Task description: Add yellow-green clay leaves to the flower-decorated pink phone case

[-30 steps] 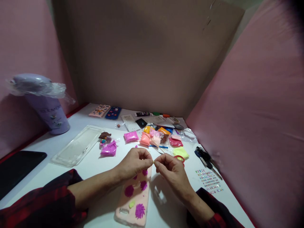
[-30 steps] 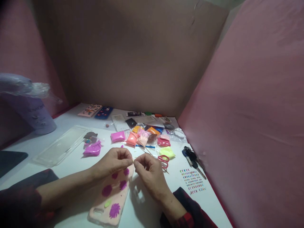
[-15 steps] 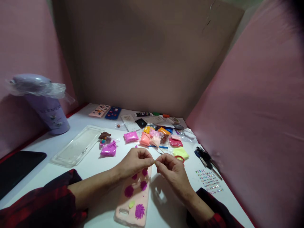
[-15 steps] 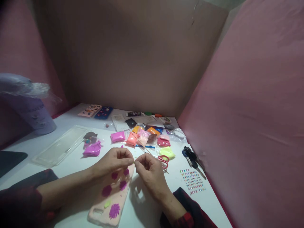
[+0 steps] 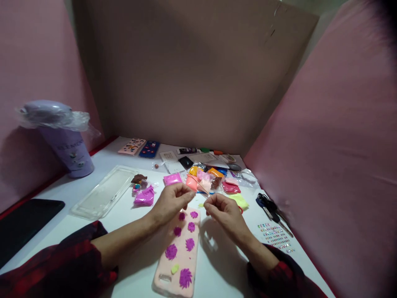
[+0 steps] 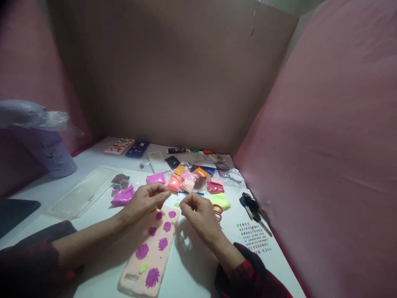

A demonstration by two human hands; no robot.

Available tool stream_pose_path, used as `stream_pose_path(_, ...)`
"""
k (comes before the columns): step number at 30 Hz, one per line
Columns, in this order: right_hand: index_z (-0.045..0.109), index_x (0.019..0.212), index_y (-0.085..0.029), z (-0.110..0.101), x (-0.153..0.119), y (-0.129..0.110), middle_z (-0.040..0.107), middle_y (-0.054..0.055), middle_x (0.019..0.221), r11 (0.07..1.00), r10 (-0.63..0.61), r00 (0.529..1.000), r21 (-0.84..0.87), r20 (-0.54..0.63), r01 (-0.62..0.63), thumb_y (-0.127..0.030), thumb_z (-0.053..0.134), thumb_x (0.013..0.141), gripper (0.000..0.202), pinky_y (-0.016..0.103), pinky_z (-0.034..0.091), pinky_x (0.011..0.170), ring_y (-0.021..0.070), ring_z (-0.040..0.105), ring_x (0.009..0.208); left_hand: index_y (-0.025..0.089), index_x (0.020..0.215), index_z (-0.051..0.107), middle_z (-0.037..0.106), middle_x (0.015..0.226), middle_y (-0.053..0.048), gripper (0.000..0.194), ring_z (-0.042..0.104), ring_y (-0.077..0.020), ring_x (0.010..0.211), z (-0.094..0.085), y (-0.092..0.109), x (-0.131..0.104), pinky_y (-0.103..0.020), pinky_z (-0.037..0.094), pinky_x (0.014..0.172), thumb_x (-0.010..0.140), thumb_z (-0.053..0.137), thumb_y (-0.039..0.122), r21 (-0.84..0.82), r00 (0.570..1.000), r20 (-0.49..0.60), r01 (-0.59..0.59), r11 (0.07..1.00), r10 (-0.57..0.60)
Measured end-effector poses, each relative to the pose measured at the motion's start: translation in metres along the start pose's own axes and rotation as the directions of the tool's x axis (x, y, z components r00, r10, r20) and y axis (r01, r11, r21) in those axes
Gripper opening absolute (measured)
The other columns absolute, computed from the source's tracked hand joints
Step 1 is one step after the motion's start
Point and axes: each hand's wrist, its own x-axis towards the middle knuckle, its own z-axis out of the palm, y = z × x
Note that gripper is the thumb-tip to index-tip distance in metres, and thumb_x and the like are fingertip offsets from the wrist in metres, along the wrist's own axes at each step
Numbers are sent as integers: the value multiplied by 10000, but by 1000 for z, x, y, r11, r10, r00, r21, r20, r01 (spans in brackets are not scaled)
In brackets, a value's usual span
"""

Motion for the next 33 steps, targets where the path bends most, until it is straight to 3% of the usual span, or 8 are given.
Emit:
stream_pose_path(2, 580, 695, -152, -3, 10, -3, 554, -14, 637, 998, -20, 998, -54, 59, 23, -181, 542, 772, 91, 218, 355, 537, 104, 462, 586, 150, 697, 557, 501, 608, 31, 192, 450, -100, 559, -5, -3, 4, -224, 373, 538, 761, 583, 330, 55, 994, -95, -50, 997, 55)
stream_pose_path(5, 605, 651, -154, -5, 24, -8, 571, -16, 624, 991, -36, 984, -123, 176, 58, -117, 546, 712, 92, 215, 345, 545, 108, 479, 593, 155, 702, 568, 516, 639, 21, 163, 463, -119, 615, -11, -11, 9, -237, 377, 584, 770, 569, 303, 109, 985, -147, -72, 991, 87)
stream_pose_path(13, 605, 628, -153, 1, 48, -5, 577, -19, 592, 983, -5, 910, -167, 413, 82, -120, 534, 687, 98, 196, 343, 496, 105, 498, 564, 161, 692, 573, 536, 637, 20, 150, 489, -124, 610, -6, -34, 10, -234, 380, 562, 787, 529, 269, 193, 987, -139, -55, 980, 83)
stream_pose_path(20, 616, 660, -148, 3, 50, 7, 581, -16, 601, 986, 26, 895, -158, 445, 51, -154, 538, 704, 90, 194, 342, 488, 101, 483, 558, 169, 699, 584, 565, 657, 9, 133, 507, -127, 617, -5, -37, 10, -231, 395, 556, 782, 519, 251, 218, 989, -135, -23, 976, 54)
stream_pose_path(33, 634, 669, -145, 5, 48, 4, 631, 4, 628, 990, 28, 888, -137, 459, 40, -138, 533, 726, 116, 199, 367, 498, 107, 521, 564, 177, 656, 584, 524, 596, 18, 118, 480, -121, 561, -3, -35, 8, -222, 376, 495, 737, 535, 248, 212, 987, -158, 5, 977, 29)
